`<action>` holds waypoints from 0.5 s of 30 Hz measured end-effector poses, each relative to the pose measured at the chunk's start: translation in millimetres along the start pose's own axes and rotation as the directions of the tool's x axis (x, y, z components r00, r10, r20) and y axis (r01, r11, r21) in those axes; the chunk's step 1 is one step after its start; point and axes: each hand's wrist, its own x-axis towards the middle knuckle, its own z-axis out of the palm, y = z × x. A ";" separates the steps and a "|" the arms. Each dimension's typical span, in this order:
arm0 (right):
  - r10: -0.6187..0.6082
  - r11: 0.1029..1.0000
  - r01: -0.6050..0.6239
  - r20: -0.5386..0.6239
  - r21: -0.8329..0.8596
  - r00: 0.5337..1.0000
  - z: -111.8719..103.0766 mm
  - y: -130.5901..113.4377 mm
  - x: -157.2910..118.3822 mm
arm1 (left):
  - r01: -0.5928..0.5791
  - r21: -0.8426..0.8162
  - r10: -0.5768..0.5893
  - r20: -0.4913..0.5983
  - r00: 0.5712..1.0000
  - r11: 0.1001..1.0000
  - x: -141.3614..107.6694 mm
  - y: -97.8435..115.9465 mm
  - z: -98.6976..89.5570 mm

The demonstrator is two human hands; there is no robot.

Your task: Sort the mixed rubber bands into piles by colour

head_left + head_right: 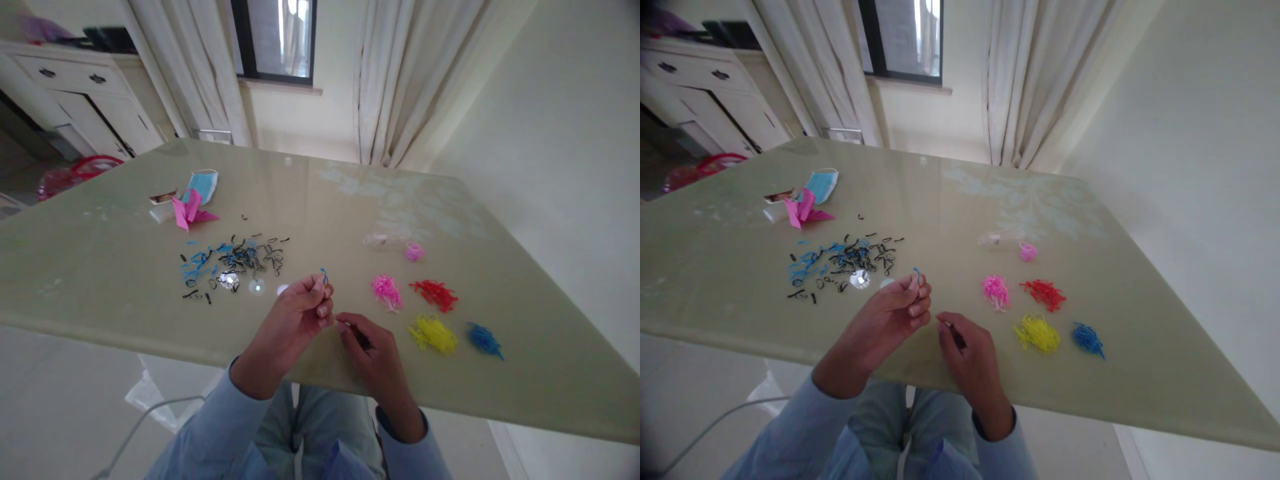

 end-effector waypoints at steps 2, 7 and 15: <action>-0.001 1.000 0.001 0.003 0.001 1.000 0.5 -0.3 0.0 | 0.000 0.005 0.000 -0.013 1.000 1.000 2.8 -4.2 3.9; -0.026 0.999 0.026 0.010 -0.018 1.000 2.0 -1.2 0.7 | 0.012 0.046 -0.011 -0.021 1.000 0.999 8.0 -14.7 11.4; 0.025 0.984 -0.026 -0.005 -0.179 1.000 11.9 9.7 -1.3 | -0.294 0.727 0.210 0.208 0.955 0.621 18.3 -22.9 71.0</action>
